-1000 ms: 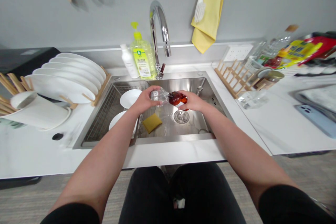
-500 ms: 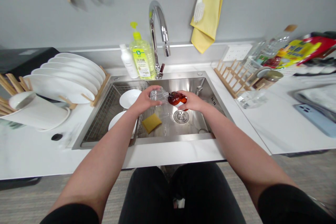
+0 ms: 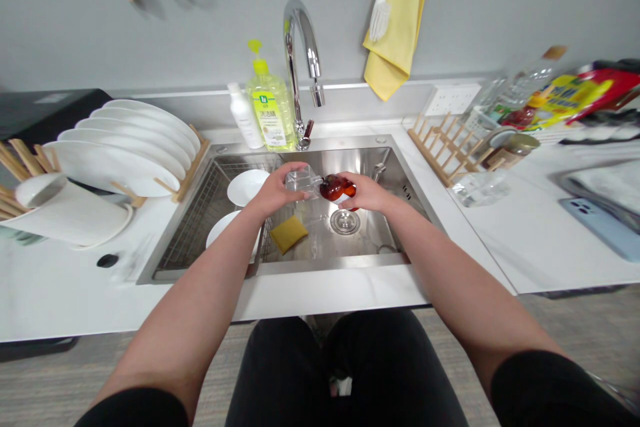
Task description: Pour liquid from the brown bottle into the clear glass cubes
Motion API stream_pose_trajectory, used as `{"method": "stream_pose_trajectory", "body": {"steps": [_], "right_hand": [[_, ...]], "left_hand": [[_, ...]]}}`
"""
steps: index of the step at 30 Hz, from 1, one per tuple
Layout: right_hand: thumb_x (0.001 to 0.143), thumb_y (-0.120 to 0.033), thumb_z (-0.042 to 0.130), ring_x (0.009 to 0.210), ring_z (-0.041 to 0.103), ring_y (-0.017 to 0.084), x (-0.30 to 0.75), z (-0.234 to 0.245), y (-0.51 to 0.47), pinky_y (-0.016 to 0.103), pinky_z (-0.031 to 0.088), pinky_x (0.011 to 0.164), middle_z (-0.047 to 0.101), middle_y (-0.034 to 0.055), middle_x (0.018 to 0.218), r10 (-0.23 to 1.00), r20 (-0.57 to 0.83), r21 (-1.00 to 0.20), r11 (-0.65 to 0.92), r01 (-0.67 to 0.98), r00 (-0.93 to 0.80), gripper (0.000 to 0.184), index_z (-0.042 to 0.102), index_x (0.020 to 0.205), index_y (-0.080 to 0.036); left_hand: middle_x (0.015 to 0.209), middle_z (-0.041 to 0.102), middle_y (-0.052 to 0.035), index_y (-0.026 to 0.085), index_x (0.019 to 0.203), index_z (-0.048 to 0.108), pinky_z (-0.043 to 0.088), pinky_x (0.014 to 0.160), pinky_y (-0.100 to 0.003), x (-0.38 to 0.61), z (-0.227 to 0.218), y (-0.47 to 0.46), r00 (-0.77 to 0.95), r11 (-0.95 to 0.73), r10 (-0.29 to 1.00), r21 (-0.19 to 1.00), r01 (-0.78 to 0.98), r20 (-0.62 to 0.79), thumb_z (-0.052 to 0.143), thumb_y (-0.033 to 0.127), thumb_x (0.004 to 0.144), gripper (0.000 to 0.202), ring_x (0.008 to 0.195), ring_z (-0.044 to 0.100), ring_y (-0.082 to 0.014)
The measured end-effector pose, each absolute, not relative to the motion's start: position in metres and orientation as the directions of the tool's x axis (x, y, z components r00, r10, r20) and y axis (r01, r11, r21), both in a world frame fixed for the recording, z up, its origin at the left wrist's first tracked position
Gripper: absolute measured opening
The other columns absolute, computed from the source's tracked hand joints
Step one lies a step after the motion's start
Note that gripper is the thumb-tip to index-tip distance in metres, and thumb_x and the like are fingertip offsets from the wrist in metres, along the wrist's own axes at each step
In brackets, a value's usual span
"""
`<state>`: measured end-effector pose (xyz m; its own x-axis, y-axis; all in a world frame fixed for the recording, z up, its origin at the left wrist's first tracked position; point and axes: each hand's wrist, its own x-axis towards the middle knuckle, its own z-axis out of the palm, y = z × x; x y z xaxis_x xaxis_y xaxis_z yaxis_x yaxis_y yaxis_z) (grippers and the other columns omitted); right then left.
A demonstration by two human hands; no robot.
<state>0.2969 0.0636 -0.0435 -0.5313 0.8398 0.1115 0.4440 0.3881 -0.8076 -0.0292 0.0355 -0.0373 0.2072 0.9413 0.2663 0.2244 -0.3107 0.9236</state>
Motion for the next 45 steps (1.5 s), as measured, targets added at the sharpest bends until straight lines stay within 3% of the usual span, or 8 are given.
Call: {"method": "stream_pose_trajectory", "body": {"steps": [17,25,39,45], "right_hand": [[0.067,-0.021,0.096,0.11,0.079,0.034,0.2964,-0.0414,0.0624,0.049,0.064,0.104,0.085,0.0033,0.123,0.833,0.114,-0.786,0.409,0.463,-0.542,0.076,0.079,0.14,-0.03],[0.067,-0.021,0.096,0.112,0.079,0.034,0.297,-0.0426,0.0627,0.046,0.065,0.102,0.085,0.0034,0.125,0.834,0.108,-0.793,0.4,0.459,-0.54,0.079,0.077,0.143,-0.029],[0.067,-0.019,0.097,0.11,0.079,0.033,0.297,-0.0432,0.0627,0.047,0.065,0.1,0.085,0.0051,0.123,0.834,0.109,-0.779,0.41,0.475,-0.541,0.077,0.078,0.141,-0.028],[0.067,-0.02,0.097,0.108,0.078,0.032,0.2972,-0.0433,0.0632,0.045,0.064,0.099,0.085,0.0039,0.121,0.828,0.114,-0.779,0.418,0.468,-0.549,0.074,0.078,0.139,-0.028]], "left_hand": [[0.143,0.076,-0.0112,0.026,0.145,0.079,0.053,0.125,-0.054,-0.0257,-0.032,0.0321,0.208,-0.305,0.943,0.924,0.232,0.259,0.108,0.031,0.062,0.088,0.128,0.074,-0.0337],[0.137,0.075,-0.0104,0.025,0.152,0.069,0.057,0.119,-0.053,-0.0263,-0.0377,0.0367,0.189,-0.313,0.942,0.926,0.211,0.276,0.109,0.033,0.06,0.1,0.12,0.074,-0.0305],[0.137,0.079,-0.0078,0.026,0.138,0.077,0.059,0.113,-0.048,-0.0287,-0.0357,0.0349,0.206,-0.317,0.942,0.903,0.29,0.264,0.105,0.031,0.066,0.077,0.12,0.075,-0.0307],[0.139,0.079,-0.0082,0.026,0.139,0.078,0.059,0.113,-0.048,-0.0285,-0.0337,0.0341,0.209,-0.312,0.944,0.901,0.301,0.257,0.105,0.033,0.066,0.078,0.12,0.076,-0.0313]]}}
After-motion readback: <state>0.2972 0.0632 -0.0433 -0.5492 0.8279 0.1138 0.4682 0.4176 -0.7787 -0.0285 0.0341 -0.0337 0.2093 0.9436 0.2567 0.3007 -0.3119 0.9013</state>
